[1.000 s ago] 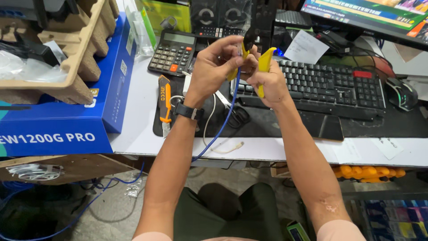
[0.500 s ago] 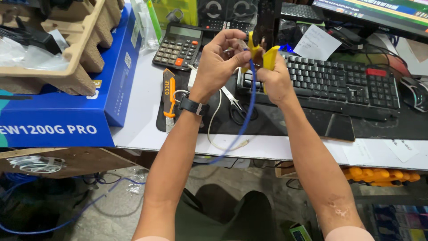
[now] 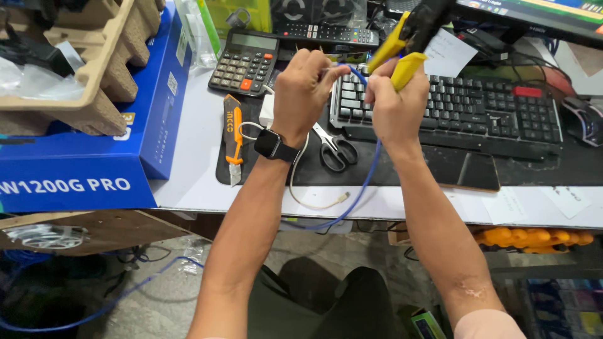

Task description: The person carries a boxed wireless router to a work desk and sits down. They use yellow crimping pliers to strip the jacket from a blue ethernet cable, separate and straighten the colored inner wires, and begin arranging the wires into an RJ45 connector.

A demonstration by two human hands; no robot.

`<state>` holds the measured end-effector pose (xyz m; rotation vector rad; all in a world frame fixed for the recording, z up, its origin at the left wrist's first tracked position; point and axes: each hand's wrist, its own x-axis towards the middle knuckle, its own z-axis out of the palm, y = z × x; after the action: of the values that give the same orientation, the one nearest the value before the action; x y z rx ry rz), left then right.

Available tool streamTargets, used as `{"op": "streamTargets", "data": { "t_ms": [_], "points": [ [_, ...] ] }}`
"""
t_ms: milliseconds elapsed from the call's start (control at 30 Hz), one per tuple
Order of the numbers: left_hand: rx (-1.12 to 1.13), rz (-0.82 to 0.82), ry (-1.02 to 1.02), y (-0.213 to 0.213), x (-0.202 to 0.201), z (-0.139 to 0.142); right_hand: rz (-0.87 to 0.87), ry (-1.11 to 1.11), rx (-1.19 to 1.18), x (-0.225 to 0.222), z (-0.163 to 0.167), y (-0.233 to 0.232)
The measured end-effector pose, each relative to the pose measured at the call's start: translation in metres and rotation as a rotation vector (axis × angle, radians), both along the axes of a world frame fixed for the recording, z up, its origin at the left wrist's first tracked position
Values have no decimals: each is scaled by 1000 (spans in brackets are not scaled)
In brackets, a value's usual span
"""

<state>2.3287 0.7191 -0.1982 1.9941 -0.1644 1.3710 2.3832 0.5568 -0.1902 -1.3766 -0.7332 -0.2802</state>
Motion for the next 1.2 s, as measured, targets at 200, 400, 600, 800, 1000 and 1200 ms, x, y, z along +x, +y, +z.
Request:
{"op": "streamTargets", "data": {
  "t_ms": [200, 400, 600, 800, 1000, 1200],
  "points": [
    [-155, -40, -66, 10, 9, -6, 299, 226, 123, -23, 5, 13],
    [-231, -219, -84, 5, 10, -9, 89, 68, -77, -16, -14, 25],
    [-298, -198, -65, 4, 4, -1, 338, 292, 23, -25, -19, 26],
    [-357, -273, -18, -1, 5, -2, 290, 70, -31, -17, -21, 24],
    [-590, -543, 7, -7, 9, -6, 355, 86, 15, 3, -35, 28],
    [-622, -551, 29, -8, 7, -6, 406, 76, 9, 11, -45, 28]
  ]
}}
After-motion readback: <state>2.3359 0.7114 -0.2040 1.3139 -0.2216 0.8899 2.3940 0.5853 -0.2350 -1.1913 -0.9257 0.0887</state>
